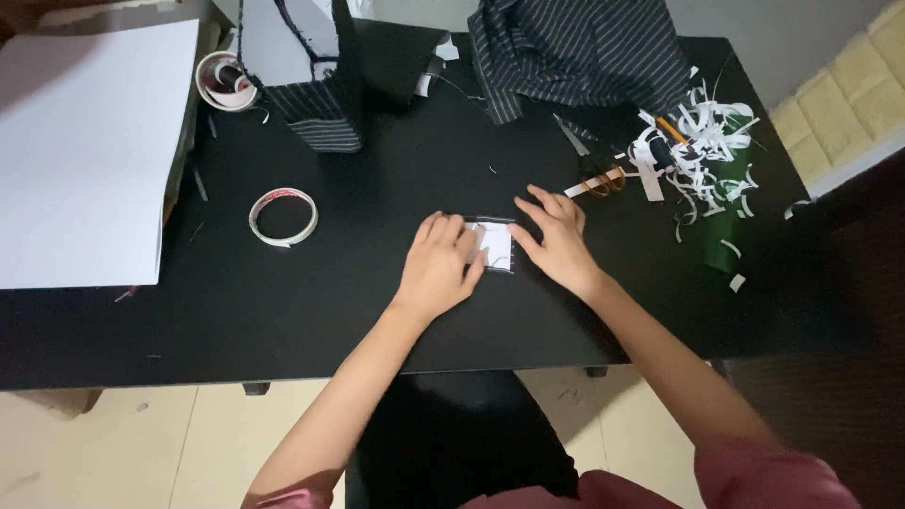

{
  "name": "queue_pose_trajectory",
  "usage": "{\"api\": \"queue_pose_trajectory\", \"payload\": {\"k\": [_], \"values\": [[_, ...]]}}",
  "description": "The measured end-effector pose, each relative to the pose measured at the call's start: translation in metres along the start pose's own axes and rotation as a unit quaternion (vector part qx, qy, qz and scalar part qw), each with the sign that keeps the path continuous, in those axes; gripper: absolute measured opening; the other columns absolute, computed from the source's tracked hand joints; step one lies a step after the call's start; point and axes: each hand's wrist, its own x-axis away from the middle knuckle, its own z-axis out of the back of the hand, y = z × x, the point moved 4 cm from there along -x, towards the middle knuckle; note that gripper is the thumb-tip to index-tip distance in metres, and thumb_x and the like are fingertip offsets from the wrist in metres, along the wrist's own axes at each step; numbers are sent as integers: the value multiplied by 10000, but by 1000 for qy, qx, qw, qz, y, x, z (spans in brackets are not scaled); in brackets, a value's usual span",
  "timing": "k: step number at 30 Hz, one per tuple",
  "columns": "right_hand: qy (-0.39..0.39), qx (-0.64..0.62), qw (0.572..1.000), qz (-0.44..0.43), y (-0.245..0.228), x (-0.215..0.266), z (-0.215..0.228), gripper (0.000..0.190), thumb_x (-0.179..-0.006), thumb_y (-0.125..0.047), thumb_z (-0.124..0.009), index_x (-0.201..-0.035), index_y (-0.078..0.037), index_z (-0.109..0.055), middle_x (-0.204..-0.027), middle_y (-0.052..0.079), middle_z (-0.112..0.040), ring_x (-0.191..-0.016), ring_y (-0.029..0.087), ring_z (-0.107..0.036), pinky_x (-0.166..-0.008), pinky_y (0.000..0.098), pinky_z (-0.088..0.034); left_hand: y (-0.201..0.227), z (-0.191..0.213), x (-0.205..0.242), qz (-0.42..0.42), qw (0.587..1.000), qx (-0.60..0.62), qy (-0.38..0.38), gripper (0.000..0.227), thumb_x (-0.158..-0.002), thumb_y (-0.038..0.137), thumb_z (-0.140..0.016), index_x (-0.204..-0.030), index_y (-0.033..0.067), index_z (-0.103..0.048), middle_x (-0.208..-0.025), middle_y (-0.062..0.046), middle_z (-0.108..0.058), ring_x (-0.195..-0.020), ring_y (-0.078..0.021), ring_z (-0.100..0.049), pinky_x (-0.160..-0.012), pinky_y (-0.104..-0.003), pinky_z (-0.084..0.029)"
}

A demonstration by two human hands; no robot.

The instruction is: Cutting a piece of striped fabric to size and adhering it to a white card template using tape.

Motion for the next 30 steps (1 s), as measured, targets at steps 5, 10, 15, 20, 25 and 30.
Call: {"api": "queue_pose_trajectory", "payload": {"k": [5,10,15,20,25,30], "values": [[22,-39,999,12,13,-22,-6,418,-890,-428,-617,-1275,-273,-565,-1331,-38,-465,-1192,229,-403,-1006,481,-227,14,13,-2,-38,996,72,-35,313,-892,301,-531,-1079,80,-650,-1129,-131,-601,-1192,-313,-502,-1109,-473,-249],[-12,-64,997,-35,6,-26,-2,442,-893,-437,-613,-1307,-308,-528,-1342,-49,-444,-1227,229,-384,-1025,518,-196,18,12,0,14,996,35,-82,432,-935,425,-438,-1188,130,-627,-1090,-92,-570,-1037,-253,-516,-987,-409,-340],[-60,-29,997,-45,-12,-27,4,449,-909,-383,-577,-1340,-308,-478,-1399,-19,-340,-1257,228,-310,-1033,562,-131,20,13,1,32,991,27,-125,506,-957,456,-385,-1248,98,-591,-1102,-115,-555,-1017,-251,-489,-960,-400,-319],[-65,-46,996,-37,-22,-27,8,377,-931,-335,-556,-1302,-277,-521,-1404,22,-346,-1271,272,-292,-1029,564,-105,20,16,2,37,989,32,-139,523,-958,454,-369,-1265,86,-578,-1102,-135,-564,-1031,-261,-498,-980,-416,-307],[-53,-9,998,-30,-26,-27,7,408,-923,-364,-571,-1309,-250,-505,-1399,48,-342,-1267,298,-291,-1018,568,-84,21,17,-1,36,989,39,-137,515,-958,440,-394,-1261,68,-579,-1098,-150,-575,-1054,-269,-508,-1012,-437,-289],[-57,14,998,-10,-20,-31,1,396,-910,-381,-573,-1289,-289,-501,-1395,5,-344,-1260,271,-291,-1017,572,-85,21,12,1,37,991,60,-117,503,-950,412,-433,-1249,36,-581,-1105,-176,-573,-1114,-319,-509,-1092,-480,-243]]}}
